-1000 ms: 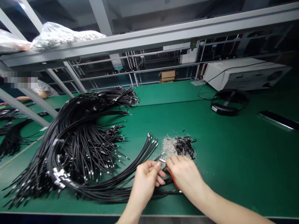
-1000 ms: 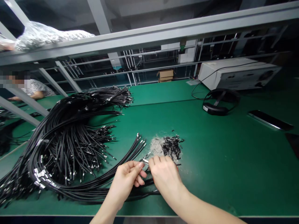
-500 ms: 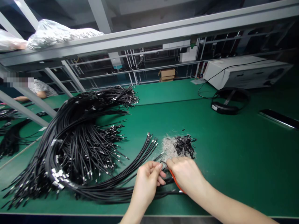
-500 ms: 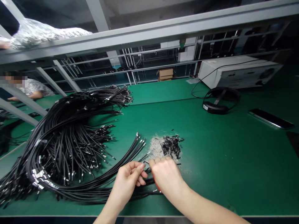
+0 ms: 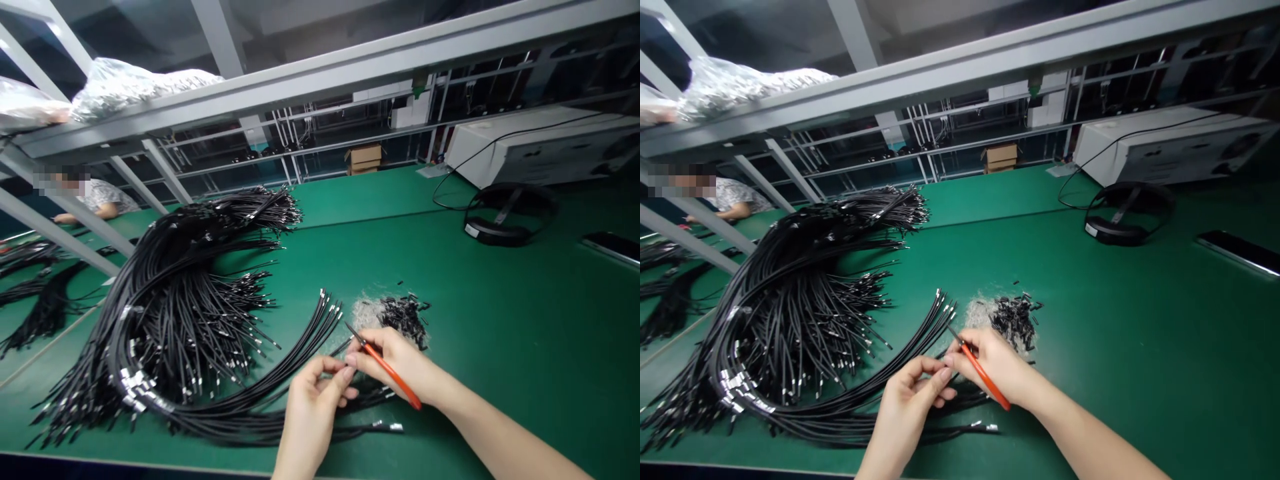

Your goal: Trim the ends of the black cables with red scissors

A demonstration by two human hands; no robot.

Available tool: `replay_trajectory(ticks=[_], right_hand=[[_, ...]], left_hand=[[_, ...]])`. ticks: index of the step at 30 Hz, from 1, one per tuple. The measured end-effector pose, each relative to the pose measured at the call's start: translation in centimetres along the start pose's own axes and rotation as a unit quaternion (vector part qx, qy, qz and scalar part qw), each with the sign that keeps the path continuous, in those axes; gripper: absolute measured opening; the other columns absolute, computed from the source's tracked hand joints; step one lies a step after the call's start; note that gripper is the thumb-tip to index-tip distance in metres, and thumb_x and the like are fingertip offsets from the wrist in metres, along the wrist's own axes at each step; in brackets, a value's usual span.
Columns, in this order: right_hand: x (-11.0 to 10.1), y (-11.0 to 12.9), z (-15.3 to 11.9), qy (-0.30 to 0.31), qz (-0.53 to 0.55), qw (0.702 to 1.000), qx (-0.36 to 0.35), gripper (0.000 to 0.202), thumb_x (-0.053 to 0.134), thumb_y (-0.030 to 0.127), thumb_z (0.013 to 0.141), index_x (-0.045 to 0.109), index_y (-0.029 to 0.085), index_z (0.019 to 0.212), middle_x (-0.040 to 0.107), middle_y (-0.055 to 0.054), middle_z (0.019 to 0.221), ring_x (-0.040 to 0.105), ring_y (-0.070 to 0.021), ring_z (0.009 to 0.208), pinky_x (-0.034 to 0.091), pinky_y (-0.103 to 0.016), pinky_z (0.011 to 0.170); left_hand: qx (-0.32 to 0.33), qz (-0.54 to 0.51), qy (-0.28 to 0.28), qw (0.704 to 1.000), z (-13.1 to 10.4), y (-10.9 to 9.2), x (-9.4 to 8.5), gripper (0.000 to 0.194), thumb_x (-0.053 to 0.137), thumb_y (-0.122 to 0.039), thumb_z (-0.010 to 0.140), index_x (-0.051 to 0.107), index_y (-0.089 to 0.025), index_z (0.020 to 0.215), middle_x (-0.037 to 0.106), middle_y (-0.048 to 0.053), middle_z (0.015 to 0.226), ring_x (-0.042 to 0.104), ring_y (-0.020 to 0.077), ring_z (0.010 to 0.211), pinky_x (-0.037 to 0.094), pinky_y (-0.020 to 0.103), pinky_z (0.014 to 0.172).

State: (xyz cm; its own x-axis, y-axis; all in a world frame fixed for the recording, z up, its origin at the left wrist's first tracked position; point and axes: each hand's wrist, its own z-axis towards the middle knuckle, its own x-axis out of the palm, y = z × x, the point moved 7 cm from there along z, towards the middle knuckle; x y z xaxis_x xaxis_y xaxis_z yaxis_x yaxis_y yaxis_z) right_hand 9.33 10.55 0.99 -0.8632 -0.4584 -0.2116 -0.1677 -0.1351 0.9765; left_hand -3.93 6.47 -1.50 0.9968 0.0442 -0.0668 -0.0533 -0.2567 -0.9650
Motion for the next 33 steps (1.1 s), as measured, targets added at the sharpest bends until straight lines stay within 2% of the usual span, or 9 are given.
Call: replay_trajectory(ticks=[7,13,16,21,24,28,29,31,33], right_hand=[[0.0,0.9,-0.9,0.061,0.068,0.996,-0.006,0.028,0.059,0.042,0.084,0.064,0.014,0.084,0.048,0.004,0.063,0.038,-0.0083,0.056,0.032,-0.019,0.052],[-0.3,1.7,-1.1,0.062,-0.003,0.997,-0.036,0.021,0.054,0.031,0.088,0.063,0.014,0.082,0.049,0.004,0.062,0.04,-0.0082,0.055,0.033,-0.019,0.051],[-0.5,1.8,-1.2,0.05,-0.044,0.995,-0.076,0.018,0.053,0.027,0.088,0.063,0.014,0.082,0.054,0.003,0.064,0.045,-0.0087,0.057,0.034,-0.019,0.053],[-0.9,1.6,-1.3,0.062,-0.093,0.983,-0.143,0.015,0.053,0.024,0.089,0.065,0.016,0.086,0.061,-0.001,0.075,0.052,-0.0102,0.065,0.038,-0.019,0.06],[-1.0,1.7,-1.4,0.107,-0.114,0.973,-0.171,0.013,0.054,0.023,0.09,0.065,0.017,0.09,0.064,-0.001,0.079,0.055,-0.0107,0.07,0.039,-0.019,0.064],[-1.3,2.1,-1.9,0.153,-0.18,0.956,-0.174,0.009,0.056,0.02,0.089,0.065,0.02,0.088,0.066,0.002,0.081,0.058,-0.0104,0.074,0.04,-0.019,0.069],[-1.6,2.2,-2.0,0.134,-0.219,0.953,-0.158,0.009,0.055,0.021,0.09,0.064,0.021,0.086,0.067,0.003,0.08,0.058,-0.0107,0.073,0.039,-0.02,0.069],[-3.0,2.1,-2.2,0.038,-0.322,0.941,-0.095,0.012,0.053,0.024,0.091,0.061,0.022,0.083,0.066,0.002,0.079,0.057,-0.013,0.069,0.038,-0.023,0.066],[-4.2,2.1,-3.0,-0.072,-0.425,0.902,-0.027,0.015,0.055,0.032,0.091,0.058,0.022,0.081,0.064,0.0,0.079,0.055,-0.0164,0.066,0.036,-0.028,0.063]], left_hand=[[-0.003,0.01,-0.001,1.0,-1.2,-0.6,-0.2,0.027,0.07,-0.041,0.076,0.063,-0.014,0.077,0.067,0.002,0.056,0.064,0.0127,0.055,0.046,0.019,0.053],[-0.015,0.013,0.032,0.999,-1.1,-0.6,0.0,0.028,0.07,-0.041,0.076,0.063,-0.014,0.074,0.069,0.004,0.056,0.062,0.012,0.052,0.046,0.019,0.053],[-0.02,0.018,0.07,0.997,-0.8,-0.4,-0.1,0.027,0.069,-0.04,0.078,0.063,-0.014,0.074,0.069,0.005,0.056,0.06,0.0114,0.051,0.045,0.02,0.054],[-0.01,0.053,0.174,0.983,-0.5,-1.2,-0.1,0.024,0.067,-0.037,0.08,0.069,-0.013,0.086,0.065,0.002,0.069,0.058,0.0097,0.06,0.044,0.02,0.059],[-0.008,0.107,0.219,0.97,-0.5,-2.1,0.3,0.024,0.065,-0.038,0.081,0.072,-0.015,0.084,0.057,-0.001,0.068,0.049,0.0068,0.053,0.038,0.019,0.051],[0.088,0.256,0.226,0.936,-0.6,-3.7,1.2,0.018,0.061,-0.031,0.085,0.074,-0.019,0.079,0.059,0.0,0.071,0.052,0.0107,0.066,0.039,0.021,0.061],[0.114,0.287,0.212,0.927,-0.7,-4.0,1.4,0.018,0.06,-0.029,0.085,0.073,-0.019,0.077,0.06,0.0,0.071,0.054,0.0115,0.068,0.04,0.022,0.064],[0.161,0.327,0.162,0.917,-0.6,-4.2,1.4,0.018,0.058,-0.026,0.086,0.071,-0.019,0.074,0.06,0.001,0.071,0.055,0.0119,0.067,0.04,0.022,0.063],[0.205,0.342,0.101,0.911,-0.7,-4.2,1.2,0.019,0.057,-0.026,0.087,0.068,-0.018,0.074,0.059,0.0,0.069,0.055,0.0116,0.064,0.04,0.022,0.059]])
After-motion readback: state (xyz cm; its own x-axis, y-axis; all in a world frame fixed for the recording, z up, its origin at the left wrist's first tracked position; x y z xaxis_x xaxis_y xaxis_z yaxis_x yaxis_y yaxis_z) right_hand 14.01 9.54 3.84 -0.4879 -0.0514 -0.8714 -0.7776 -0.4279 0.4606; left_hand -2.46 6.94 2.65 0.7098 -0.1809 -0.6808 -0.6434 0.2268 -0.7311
